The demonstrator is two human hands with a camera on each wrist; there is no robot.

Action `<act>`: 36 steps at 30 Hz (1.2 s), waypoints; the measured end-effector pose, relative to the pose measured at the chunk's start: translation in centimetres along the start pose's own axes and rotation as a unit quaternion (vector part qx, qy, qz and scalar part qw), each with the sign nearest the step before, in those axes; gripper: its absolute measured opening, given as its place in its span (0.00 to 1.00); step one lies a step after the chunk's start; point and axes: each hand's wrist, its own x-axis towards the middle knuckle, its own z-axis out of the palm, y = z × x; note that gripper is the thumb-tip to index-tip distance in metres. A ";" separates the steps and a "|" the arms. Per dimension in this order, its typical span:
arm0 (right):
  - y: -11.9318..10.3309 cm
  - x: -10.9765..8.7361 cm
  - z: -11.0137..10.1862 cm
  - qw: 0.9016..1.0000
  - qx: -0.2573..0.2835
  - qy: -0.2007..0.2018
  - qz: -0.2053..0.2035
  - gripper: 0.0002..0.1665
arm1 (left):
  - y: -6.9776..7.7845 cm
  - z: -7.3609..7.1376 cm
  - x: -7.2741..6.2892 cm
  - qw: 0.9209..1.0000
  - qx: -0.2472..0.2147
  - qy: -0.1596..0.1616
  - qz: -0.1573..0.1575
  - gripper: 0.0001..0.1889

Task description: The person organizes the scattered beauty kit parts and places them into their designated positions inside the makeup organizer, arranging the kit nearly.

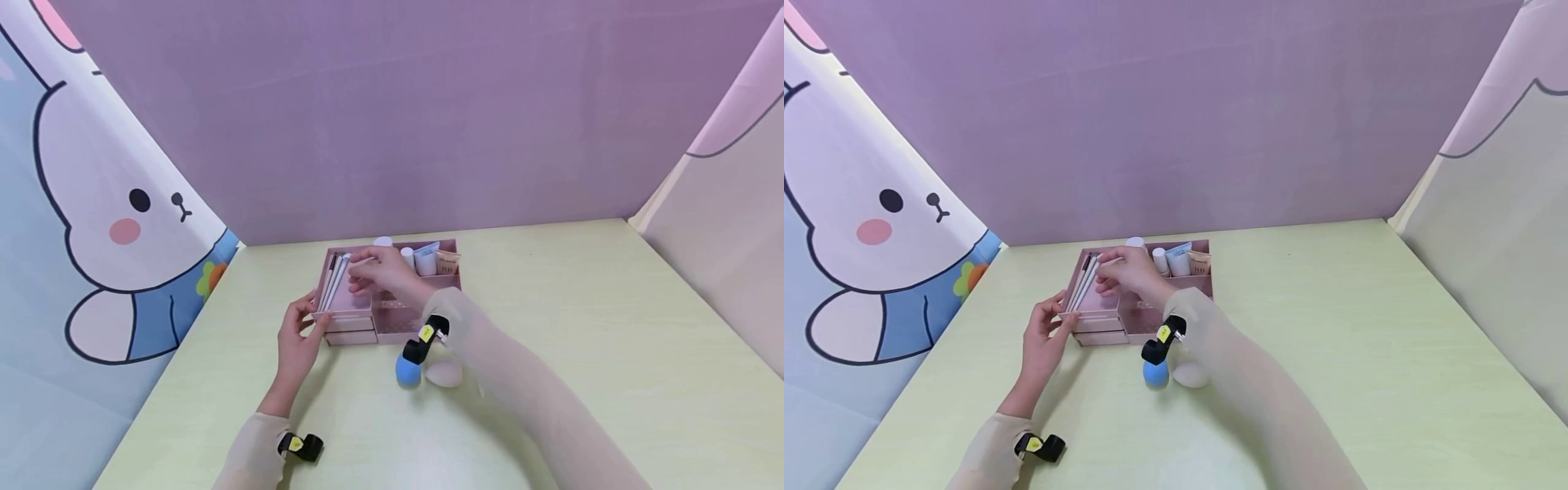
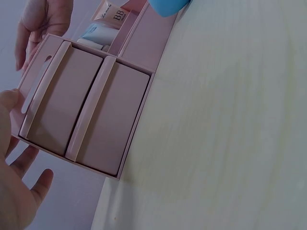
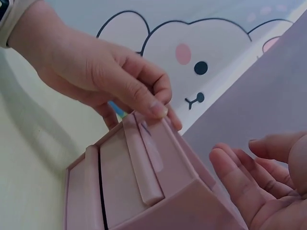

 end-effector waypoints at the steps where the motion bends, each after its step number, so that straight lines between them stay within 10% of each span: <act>1: -0.1 -0.3 -0.1 1.000 0.000 -0.005 -0.001 0.21 | 0.0 0.0 0.0 1.000 -0.001 0.001 0.000 0.11; 36: 4.6 -7.5 -8.9 0.998 -0.051 -0.037 -0.018 0.19 | -0.1 0.2 0.0 1.000 -0.005 -0.002 0.001 0.11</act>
